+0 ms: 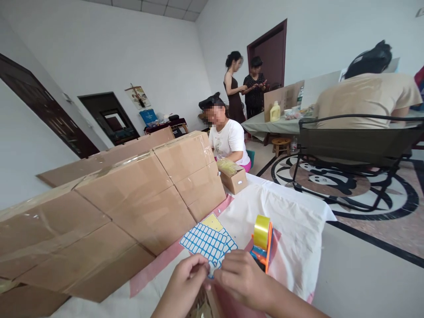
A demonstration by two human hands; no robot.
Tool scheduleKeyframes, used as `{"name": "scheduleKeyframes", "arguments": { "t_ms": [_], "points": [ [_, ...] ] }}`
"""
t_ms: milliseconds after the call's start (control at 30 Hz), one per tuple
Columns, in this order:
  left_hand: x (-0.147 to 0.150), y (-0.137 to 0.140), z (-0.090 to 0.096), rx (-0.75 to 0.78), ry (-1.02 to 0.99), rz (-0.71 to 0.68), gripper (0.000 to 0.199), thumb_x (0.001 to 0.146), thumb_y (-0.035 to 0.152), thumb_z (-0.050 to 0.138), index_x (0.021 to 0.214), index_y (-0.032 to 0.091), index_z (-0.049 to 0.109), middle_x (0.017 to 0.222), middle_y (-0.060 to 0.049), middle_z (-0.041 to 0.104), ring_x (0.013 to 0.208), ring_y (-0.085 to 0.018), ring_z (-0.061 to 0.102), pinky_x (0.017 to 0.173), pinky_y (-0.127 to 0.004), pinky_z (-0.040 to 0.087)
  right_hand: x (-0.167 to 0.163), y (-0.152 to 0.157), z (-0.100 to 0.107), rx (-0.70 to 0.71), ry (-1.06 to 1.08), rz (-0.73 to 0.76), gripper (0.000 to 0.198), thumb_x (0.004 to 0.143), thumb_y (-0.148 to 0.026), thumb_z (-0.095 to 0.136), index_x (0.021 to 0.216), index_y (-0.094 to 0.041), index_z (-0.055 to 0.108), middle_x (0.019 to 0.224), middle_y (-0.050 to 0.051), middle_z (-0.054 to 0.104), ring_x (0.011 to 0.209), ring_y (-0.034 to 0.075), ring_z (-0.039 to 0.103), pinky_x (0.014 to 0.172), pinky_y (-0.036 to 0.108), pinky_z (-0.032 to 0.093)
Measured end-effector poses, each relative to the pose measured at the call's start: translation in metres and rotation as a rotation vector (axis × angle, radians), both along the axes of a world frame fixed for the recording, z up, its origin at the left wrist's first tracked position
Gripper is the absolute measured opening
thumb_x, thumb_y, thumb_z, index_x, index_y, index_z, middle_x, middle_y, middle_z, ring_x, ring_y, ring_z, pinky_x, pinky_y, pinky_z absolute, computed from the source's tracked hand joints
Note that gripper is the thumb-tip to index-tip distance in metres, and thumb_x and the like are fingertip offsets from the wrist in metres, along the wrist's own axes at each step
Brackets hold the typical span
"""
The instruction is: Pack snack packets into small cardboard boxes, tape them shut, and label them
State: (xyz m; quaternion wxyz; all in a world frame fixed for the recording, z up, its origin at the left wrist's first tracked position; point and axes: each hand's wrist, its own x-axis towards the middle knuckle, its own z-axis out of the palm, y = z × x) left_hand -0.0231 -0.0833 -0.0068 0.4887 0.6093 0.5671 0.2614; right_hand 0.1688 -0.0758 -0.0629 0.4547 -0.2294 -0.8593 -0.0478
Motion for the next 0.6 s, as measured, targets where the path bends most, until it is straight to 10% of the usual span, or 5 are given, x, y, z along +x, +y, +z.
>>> {"name": "scheduleKeyframes", "arguments": {
  "t_ms": [600],
  "points": [
    [0.050,-0.004,0.021,-0.012,-0.093,0.027,0.027,0.082,0.046,0.068,0.082,0.021,0.056,0.062,0.005,0.057,0.062,-0.014,0.058,0.064,-0.026,0.046,0.038,-0.013,-0.010,0.094,0.229,-0.007,0.014,0.097,-0.007,0.055,0.100,-0.019,0.064,0.065,-0.001,0.057,0.059,0.014,0.049,0.058,0.031,0.033]
  ]
}}
